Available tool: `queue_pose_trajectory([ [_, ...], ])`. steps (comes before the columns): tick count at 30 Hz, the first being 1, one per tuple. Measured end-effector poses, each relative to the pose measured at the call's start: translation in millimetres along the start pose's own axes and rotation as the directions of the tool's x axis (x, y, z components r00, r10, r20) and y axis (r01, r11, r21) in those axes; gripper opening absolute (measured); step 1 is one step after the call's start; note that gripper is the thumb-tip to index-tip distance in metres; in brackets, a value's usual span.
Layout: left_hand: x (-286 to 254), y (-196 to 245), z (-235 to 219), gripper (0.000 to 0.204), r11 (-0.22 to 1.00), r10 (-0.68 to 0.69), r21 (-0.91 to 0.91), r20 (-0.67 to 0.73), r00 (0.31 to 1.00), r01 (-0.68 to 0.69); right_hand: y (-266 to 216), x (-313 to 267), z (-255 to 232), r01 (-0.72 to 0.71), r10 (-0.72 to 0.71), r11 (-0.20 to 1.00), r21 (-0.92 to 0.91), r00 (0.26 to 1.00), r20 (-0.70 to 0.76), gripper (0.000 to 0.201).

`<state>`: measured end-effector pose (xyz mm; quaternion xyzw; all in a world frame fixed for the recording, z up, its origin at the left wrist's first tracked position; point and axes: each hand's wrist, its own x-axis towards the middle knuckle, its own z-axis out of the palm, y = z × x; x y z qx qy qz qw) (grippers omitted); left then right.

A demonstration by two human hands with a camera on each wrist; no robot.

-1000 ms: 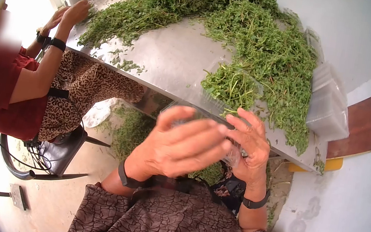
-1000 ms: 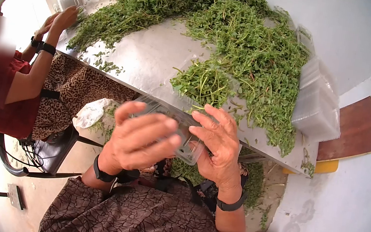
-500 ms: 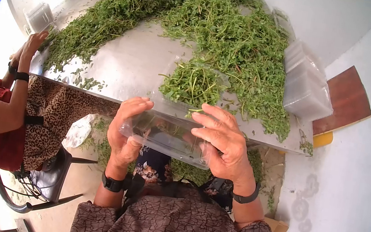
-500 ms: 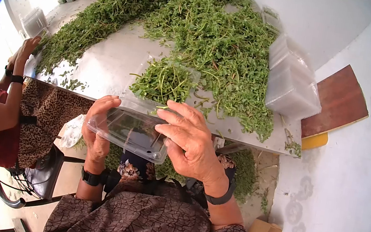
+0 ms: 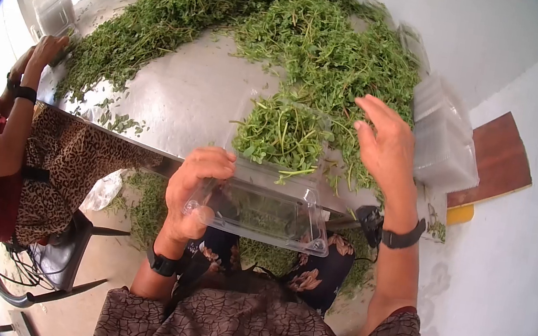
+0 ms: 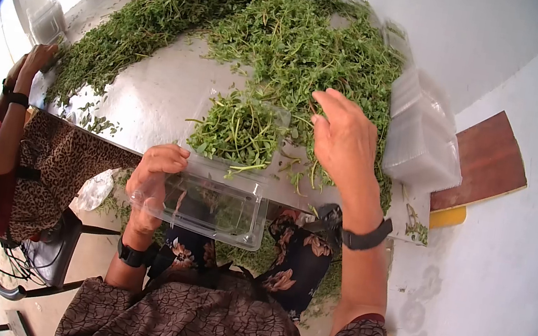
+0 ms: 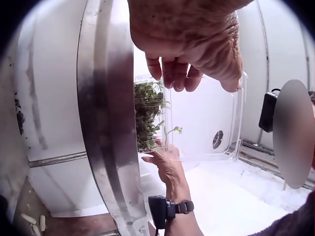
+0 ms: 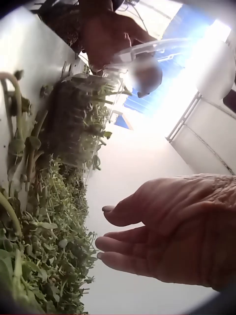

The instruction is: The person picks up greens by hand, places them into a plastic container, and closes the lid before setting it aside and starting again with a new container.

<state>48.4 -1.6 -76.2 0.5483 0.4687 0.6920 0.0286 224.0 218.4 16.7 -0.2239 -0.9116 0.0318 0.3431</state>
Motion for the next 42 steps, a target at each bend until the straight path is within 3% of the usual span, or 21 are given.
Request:
queue_pose_trajectory([
  [2, 1, -1, 0, 0.061, 1.000, 0.003, -0.001, -0.004, 1.000, -0.003, 7, 15, 9, 0.059, -0.059, 0.998, 0.002, 0.998, -0.004, 0.030],
  [5, 0, -4, -1, 0.060, 1.000, 0.017, -0.002, 0.000, 1.000, -0.017, 17, 31, 25, 0.103, -0.096, 0.993, -0.065, 0.989, 0.112, 0.031],
  [7, 0, -5, -2, 0.059, 1.000, 0.027, -0.002, 0.003, 1.000, -0.027, 20, 39, 33, 0.102, -0.048, 0.975, -0.196, 0.964, 0.262, 0.031],
  [14, -2, -6, -6, 0.059, 1.000, 0.017, -0.022, 0.025, 1.000, -0.017, 40, 47, 53, 0.177, -0.056, 0.902, -0.394, 0.952, 0.301, 0.014],
  [18, -2, -8, -7, 0.059, 0.999, 0.050, -0.002, 0.043, 0.998, -0.050, 42, 48, 39, 0.111, -0.071, 0.947, -0.300, 0.987, 0.141, 0.010],
  [21, -2, -7, -6, 0.059, 0.999, 0.042, 0.003, 0.030, 0.999, -0.042, 28, 49, 20, -0.033, 0.032, 0.993, 0.117, 0.999, 0.013, 0.012],
  [22, -2, -7, -6, 0.059, 0.999, 0.038, 0.004, 0.024, 0.999, -0.038, 21, 50, 13, -0.030, 0.028, 0.993, 0.118, 0.999, 0.018, 0.012],
  [24, -3, -8, -6, 0.059, 1.000, 0.016, -0.009, 0.028, 0.999, -0.016, 7, 50, 0, -0.329, 0.297, 0.856, 0.399, 0.944, 0.141, 0.010],
  [28, -2, -8, -6, 0.058, 0.999, 0.019, -0.027, 0.023, 1.000, -0.019, -28, 48, -15, -0.357, 0.280, 0.751, 0.555, 0.934, 0.221, 0.009],
  [34, -1, -7, -10, 0.056, 0.999, 0.048, -0.012, 0.072, 0.996, -0.047, -63, 41, -17, -0.300, 0.092, 0.711, 0.636, 0.937, 0.338, 0.009],
  [35, -1, -7, -10, 0.056, 0.999, 0.046, -0.022, 0.077, 0.996, -0.045, -63, 42, -15, -0.181, -0.020, 0.807, 0.562, 0.943, 0.333, 0.013],
  [38, -1, -6, -11, 0.055, 0.999, 0.052, -0.020, 0.077, 0.996, -0.051, -72, 39, -12, -0.236, -0.009, 0.831, 0.504, 0.900, 0.437, 0.018],
  [39, -1, -5, -11, 0.055, 0.998, 0.061, -0.010, 0.077, 0.995, -0.061, -69, 39, -11, -0.155, -0.061, 0.870, 0.468, 0.909, 0.413, 0.019],
  [42, 0, 0, -9, 0.062, 0.999, 0.039, -0.001, 0.063, 0.997, -0.039, -68, 34, -7, -0.165, -0.054, 0.847, 0.505, 0.919, 0.391, 0.019],
])
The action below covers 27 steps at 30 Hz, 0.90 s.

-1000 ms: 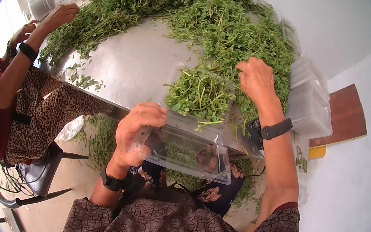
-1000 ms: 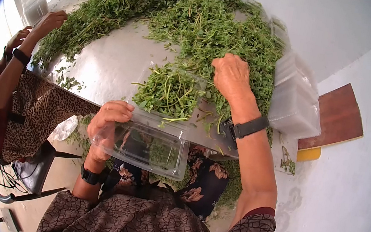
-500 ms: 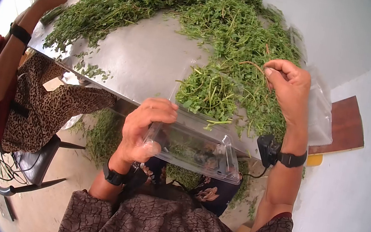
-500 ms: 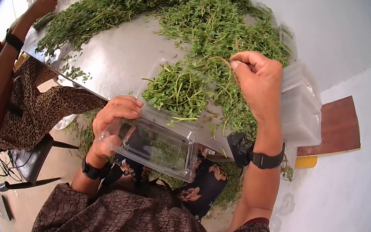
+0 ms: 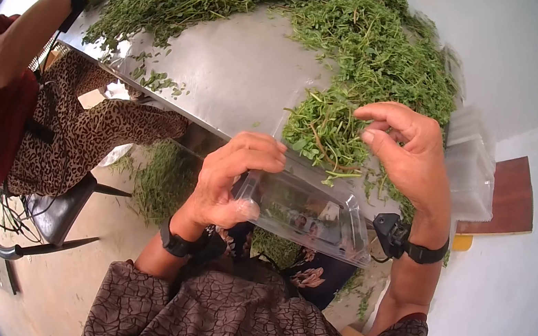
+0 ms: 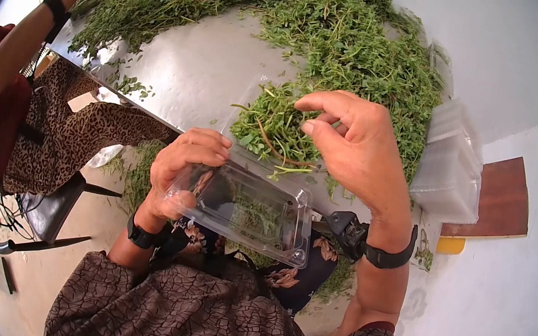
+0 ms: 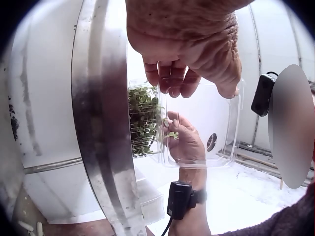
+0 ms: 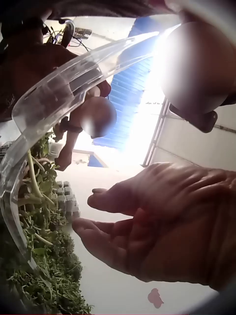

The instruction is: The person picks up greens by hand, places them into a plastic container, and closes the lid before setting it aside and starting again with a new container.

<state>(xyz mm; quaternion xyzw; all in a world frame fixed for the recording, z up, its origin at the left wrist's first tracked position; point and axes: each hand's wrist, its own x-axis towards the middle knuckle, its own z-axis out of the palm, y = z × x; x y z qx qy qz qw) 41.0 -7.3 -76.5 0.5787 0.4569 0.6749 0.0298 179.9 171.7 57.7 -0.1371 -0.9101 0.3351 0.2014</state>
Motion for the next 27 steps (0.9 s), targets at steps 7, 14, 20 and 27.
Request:
queue_pose_trajectory([
  [7, 0, -4, -1, 0.055, 0.999, 0.029, 0.016, 0.008, 1.000, -0.029, 6, -2, -1, 0.022, -0.007, 0.991, -0.130, 0.994, 0.108, 0.023],
  [14, 1, -5, 2, 0.055, 0.999, 0.053, 0.000, 0.000, 0.999, -0.053, 16, 9, 16, 0.319, -0.253, 0.924, -0.209, 0.923, 0.289, 0.027],
  [20, 1, -1, 2, 0.055, 0.999, 0.023, -0.028, 0.022, 0.999, -0.023, 23, 16, 26, 0.403, -0.298, 0.879, -0.255, 0.882, 0.366, 0.029],
  [27, 4, 2, 0, 0.048, 0.997, 0.007, -0.079, -0.023, 1.000, -0.009, 6, -14, -10, 0.235, -0.214, 0.962, -0.141, 0.965, 0.152, 0.038],
])
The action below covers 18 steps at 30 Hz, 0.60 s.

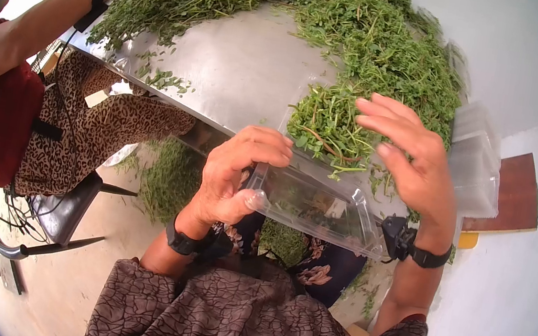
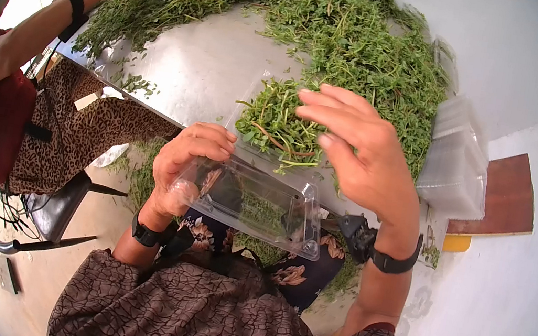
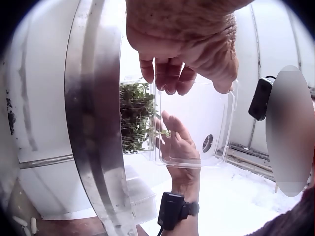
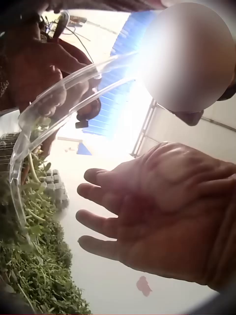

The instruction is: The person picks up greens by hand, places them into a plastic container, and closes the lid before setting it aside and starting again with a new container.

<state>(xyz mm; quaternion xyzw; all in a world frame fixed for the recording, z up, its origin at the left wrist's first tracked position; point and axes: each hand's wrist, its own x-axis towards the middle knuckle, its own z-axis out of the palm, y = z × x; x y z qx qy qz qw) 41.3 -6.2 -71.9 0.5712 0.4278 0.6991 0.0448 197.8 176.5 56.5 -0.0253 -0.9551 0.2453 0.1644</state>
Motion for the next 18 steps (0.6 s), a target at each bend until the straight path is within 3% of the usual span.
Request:
queue_pose_trajectory([
  [5, 0, 12, 5, 0.057, 0.994, -0.109, 0.022, -0.040, 0.993, 0.110, -13, -60, 1, -0.095, 0.108, 0.990, 0.104, 0.987, -0.123, 0.051],
  [7, 1, 13, 6, 0.058, 0.989, -0.141, 0.033, -0.034, 0.989, 0.142, -19, -79, 13, -0.185, 0.222, 0.936, 0.300, 0.970, -0.095, 0.052],
  [9, -1, 7, 9, 0.052, 0.992, -0.124, -0.011, -0.101, 0.987, 0.123, -14, -86, 26, -0.154, 0.188, 0.939, 0.308, 0.979, -0.082, 0.053],
  [16, 2, 14, 10, 0.055, 0.988, -0.128, 0.079, -0.075, 0.989, 0.134, -5, -77, 53, -0.199, 0.267, 0.945, 0.261, 0.929, -0.257, 0.056],
  [18, 1, 13, 10, 0.055, 0.985, -0.140, 0.087, -0.075, 0.987, 0.146, -7, -71, 54, -0.219, 0.247, 0.966, 0.138, 0.939, -0.241, 0.056],
])
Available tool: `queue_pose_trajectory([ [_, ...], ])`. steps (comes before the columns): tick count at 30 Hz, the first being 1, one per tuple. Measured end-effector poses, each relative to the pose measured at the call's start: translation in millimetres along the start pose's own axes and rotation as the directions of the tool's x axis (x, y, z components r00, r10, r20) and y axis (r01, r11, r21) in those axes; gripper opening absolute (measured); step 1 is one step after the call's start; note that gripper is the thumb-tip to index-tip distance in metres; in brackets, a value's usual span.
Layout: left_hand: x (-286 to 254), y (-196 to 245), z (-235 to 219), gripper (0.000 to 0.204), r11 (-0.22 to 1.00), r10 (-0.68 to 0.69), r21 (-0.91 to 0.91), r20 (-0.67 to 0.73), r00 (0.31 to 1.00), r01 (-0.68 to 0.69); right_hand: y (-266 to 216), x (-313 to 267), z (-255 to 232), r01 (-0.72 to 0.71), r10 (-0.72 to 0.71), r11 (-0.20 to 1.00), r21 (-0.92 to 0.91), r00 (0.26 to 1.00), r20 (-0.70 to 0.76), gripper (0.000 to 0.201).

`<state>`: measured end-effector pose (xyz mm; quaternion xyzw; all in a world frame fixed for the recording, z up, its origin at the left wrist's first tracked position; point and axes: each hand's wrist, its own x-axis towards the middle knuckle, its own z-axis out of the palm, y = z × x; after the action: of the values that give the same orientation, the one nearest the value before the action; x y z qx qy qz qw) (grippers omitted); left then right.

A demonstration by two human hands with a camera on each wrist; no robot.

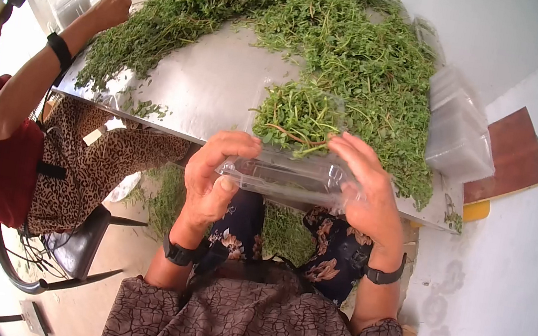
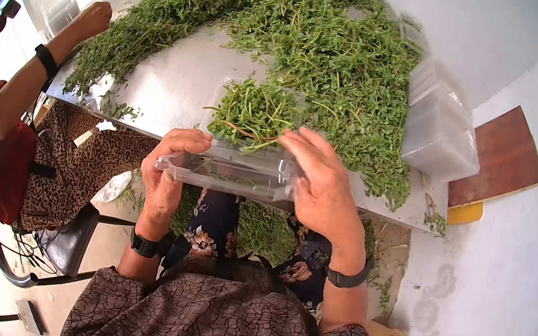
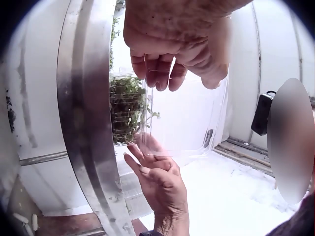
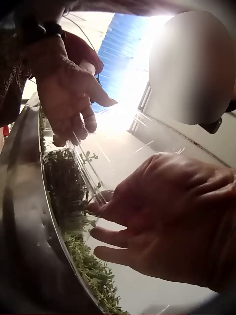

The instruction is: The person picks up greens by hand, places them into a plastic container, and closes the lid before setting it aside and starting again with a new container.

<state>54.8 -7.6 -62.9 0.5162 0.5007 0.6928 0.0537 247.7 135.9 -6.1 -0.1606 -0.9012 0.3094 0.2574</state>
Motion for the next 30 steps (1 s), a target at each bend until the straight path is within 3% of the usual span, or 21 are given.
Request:
queue_pose_trajectory([
  [1, 0, 0, 1, 0.055, 1.000, 0.002, -0.001, 0.008, 1.000, -0.002, 1, 2, 1, -0.003, 0.003, 1.000, 0.000, 1.000, -0.008, 0.056],
  [3, 1, -1, 1, 0.054, 1.000, 0.000, 0.002, 0.011, 1.000, 0.000, 7, 6, 4, 0.116, -0.117, 0.963, -0.245, 0.993, 0.008, 0.056],
  [5, 3, 0, 0, 0.053, 1.000, 0.002, 0.004, 0.012, 1.000, -0.002, 7, 7, -1, 0.117, -0.113, 0.965, -0.236, 0.993, 0.031, 0.055],
  [8, 5, 2, -1, 0.050, 1.000, 0.014, 0.027, 0.013, 1.000, -0.015, 4, 3, -7, 0.064, -0.067, 0.993, -0.102, 0.998, -0.021, 0.053],
  [11, 8, 2, -3, 0.045, 0.997, 0.033, 0.062, 0.028, 0.999, -0.035, -4, -2, -16, 0.107, -0.106, 0.993, 0.052, 0.994, -0.020, 0.055],
  [13, 7, 2, -2, 0.042, 0.996, 0.033, 0.081, 0.032, 0.999, -0.035, -3, -3, -14, 0.091, -0.087, 0.984, 0.155, 0.996, -0.029, 0.046],
  [16, 11, 4, 2, 0.036, 0.998, -0.009, 0.059, -0.057, 0.998, 0.012, 11, -1, -7, 0.193, -0.176, 0.947, 0.258, 0.980, -0.088, 0.034],
  [18, 16, 7, 3, 0.029, 0.961, 0.015, 0.276, -0.123, 0.992, 0.019, 14, 2, 0, 0.116, -0.028, 0.914, 0.388, 0.974, -0.225, 0.029],
  [19, 18, 6, 3, 0.029, 0.960, 0.020, 0.279, -0.130, 0.991, 0.017, 13, 4, -1, 0.122, -0.036, 0.914, 0.387, 0.974, -0.222, 0.029],
  [21, 20, 5, 4, 0.031, 0.934, -0.185, 0.279, -0.163, 0.969, 0.225, 10, 7, -4, -0.027, 0.093, 0.935, 0.353, 0.981, -0.171, 0.027],
  [22, 22, 5, 5, 0.031, 0.933, -0.183, 0.280, -0.169, 0.968, 0.225, 9, 9, -2, -0.024, 0.088, 0.936, 0.352, 0.982, -0.167, 0.027],
  [24, 26, 4, 6, 0.023, 0.919, -0.393, -0.027, -0.110, 0.913, 0.392, 9, 14, 4, -0.043, 0.127, 0.932, 0.359, 0.968, -0.215, 0.029],
  [28, 31, -1, 2, 0.024, 0.930, -0.363, 0.032, -0.082, 0.928, 0.367, 13, 20, 9, -0.133, 0.215, 0.934, 0.331, 0.951, -0.224, 0.032],
  [30, 31, -5, 1, 0.023, 0.895, -0.445, -0.051, -0.067, 0.893, 0.442, 13, 23, 11, -0.137, 0.217, 0.945, 0.297, 0.943, -0.254, 0.036],
])
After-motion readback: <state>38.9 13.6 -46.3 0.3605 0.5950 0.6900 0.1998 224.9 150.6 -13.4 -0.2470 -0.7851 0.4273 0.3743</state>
